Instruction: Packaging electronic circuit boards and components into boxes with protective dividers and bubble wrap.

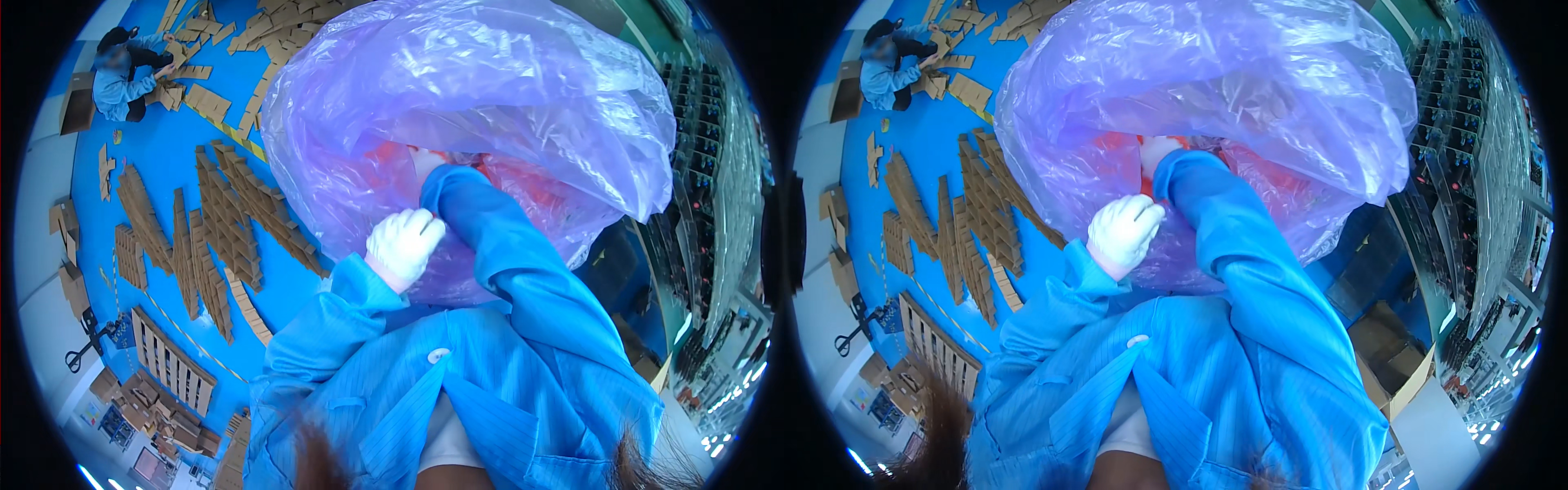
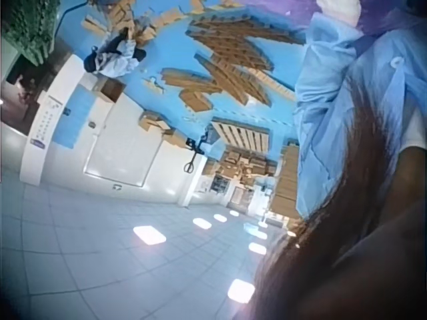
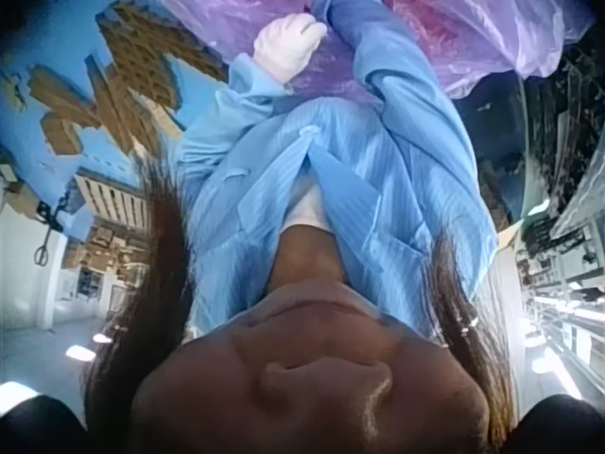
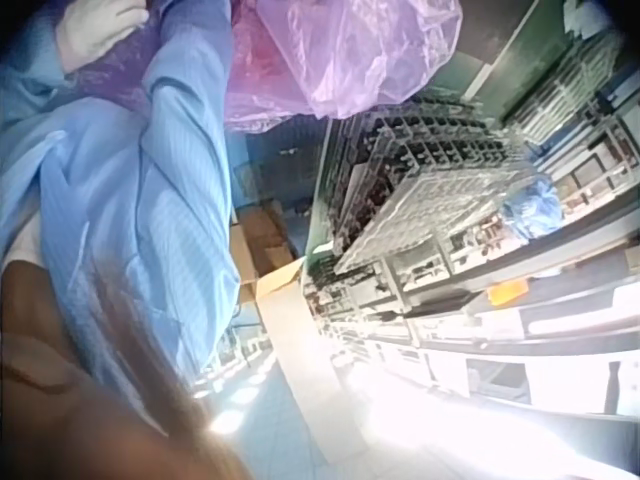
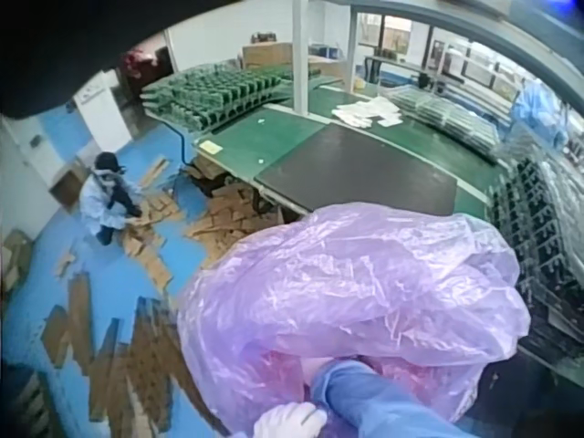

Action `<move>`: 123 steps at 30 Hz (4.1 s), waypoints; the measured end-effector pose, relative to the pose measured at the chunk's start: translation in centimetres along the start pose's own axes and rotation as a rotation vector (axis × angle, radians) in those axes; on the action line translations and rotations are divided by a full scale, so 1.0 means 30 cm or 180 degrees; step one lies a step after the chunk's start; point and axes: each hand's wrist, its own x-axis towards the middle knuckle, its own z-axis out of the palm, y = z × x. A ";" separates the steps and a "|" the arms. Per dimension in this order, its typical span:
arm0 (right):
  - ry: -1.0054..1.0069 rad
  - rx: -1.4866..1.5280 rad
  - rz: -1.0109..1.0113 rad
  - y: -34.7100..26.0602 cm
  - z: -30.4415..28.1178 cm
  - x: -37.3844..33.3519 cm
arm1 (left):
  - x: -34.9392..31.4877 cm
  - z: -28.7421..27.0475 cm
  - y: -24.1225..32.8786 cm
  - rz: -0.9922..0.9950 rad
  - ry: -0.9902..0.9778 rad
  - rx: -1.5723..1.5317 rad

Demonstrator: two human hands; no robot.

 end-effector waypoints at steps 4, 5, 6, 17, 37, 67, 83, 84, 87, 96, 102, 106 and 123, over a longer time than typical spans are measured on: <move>-0.0365 0.0082 -0.2061 0.260 -0.201 0.095 | 0.091 0.032 -0.003 0.0242 0.0297 -0.0092; -0.0919 0.0550 -0.2430 0.301 -0.273 0.075 | 0.106 0.041 -0.012 0.0290 0.0304 -0.0099; -0.1461 0.1021 -0.2785 0.337 -0.342 0.051 | 0.122 0.046 -0.023 0.0263 0.0275 -0.0067; 0.1370 0.2921 -0.1025 0.549 -0.593 -0.562 | 0.354 0.024 -0.010 -0.0090 -0.0520 0.0402; 0.4108 0.3071 -0.0193 0.899 -0.238 -1.762 | -0.067 0.317 1.234 -0.0446 -0.4043 -0.5632; 0.6969 0.4712 0.2965 1.918 0.582 -3.023 | -0.801 1.419 3.148 0.5079 -0.2582 -0.0759; 0.7565 0.5307 0.3818 2.052 0.754 -3.015 | -1.046 1.300 3.036 0.0794 -0.7269 -0.2619; 0.7536 0.5211 0.3810 2.046 0.766 -3.024 | -1.049 1.300 3.033 0.0983 -0.7348 -0.2536; 0.6479 0.4749 0.3222 2.068 0.668 -3.002 | -1.061 1.299 3.005 0.1551 -0.7606 -0.2198; 0.8213 0.4935 0.2983 2.102 0.788 -2.934 | -1.007 1.431 3.020 0.0129 -0.7435 -0.2831; 0.7556 0.4853 0.2706 2.086 0.708 -2.889 | -1.181 1.264 2.923 0.1100 -0.7789 -0.2024; 0.6694 0.4258 0.4187 2.086 0.683 -2.878 | -1.160 1.238 2.914 0.0980 -0.7368 -0.2157; 0.9180 0.5546 0.1360 2.114 0.725 -2.838 | -1.092 1.390 2.970 -0.0359 -0.7699 -0.2629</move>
